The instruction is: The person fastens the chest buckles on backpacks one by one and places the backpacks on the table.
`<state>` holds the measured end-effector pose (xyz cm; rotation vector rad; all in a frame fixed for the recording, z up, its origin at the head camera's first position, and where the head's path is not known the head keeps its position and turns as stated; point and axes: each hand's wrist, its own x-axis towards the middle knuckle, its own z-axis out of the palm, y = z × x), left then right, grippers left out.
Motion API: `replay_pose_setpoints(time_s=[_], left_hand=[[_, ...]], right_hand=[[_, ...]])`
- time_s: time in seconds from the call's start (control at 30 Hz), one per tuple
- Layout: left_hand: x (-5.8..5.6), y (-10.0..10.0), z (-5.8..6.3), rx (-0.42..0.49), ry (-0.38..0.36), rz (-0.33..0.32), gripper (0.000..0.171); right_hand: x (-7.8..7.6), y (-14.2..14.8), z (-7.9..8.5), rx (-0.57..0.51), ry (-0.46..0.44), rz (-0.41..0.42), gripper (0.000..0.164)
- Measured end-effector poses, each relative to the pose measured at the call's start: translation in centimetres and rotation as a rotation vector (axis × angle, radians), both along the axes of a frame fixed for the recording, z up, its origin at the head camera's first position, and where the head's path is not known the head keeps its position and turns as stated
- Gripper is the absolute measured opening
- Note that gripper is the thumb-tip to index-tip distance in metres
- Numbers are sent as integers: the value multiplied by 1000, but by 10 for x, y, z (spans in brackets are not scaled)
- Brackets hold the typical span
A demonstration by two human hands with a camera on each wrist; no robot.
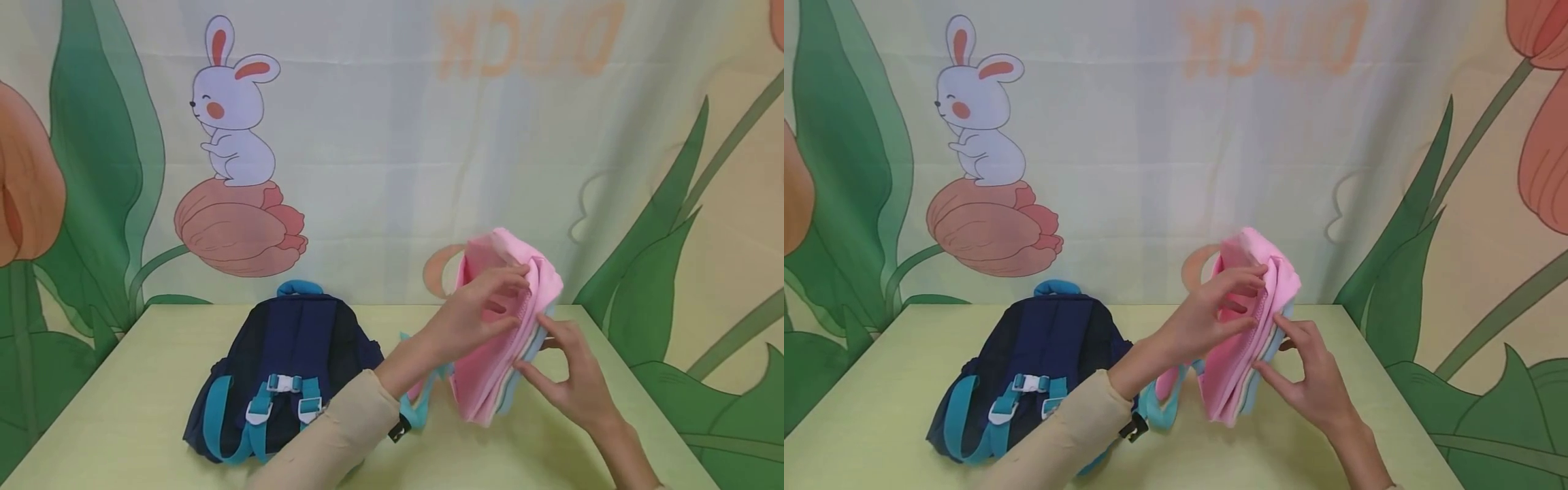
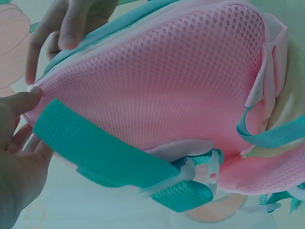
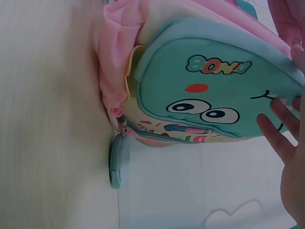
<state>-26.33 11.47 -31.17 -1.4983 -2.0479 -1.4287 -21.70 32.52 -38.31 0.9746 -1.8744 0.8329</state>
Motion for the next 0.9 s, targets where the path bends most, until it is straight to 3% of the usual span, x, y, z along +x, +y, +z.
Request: replay_pose_setpoints(time_s=[0.27, 0.43, 0.6, 0.77, 0.9], left_hand=[[4, 9, -5, -85, 4, -79, 66], [7, 12, -9, -199, 70, -44, 65], [8, 12, -12, -285, 71, -13, 70], [7, 2, -13, -226, 57, 20, 57], [3, -8, -14, -119, 39, 35, 46]], right_hand=[[4, 5, 9, -112, 24, -67, 71], [13, 4, 21, -190, -13, -108, 71], [11, 16, 15, -277, -94, -179, 66], [8, 26, 11, -294, -179, -308, 83], [7, 31, 12, -292, -198, -320, 84]])
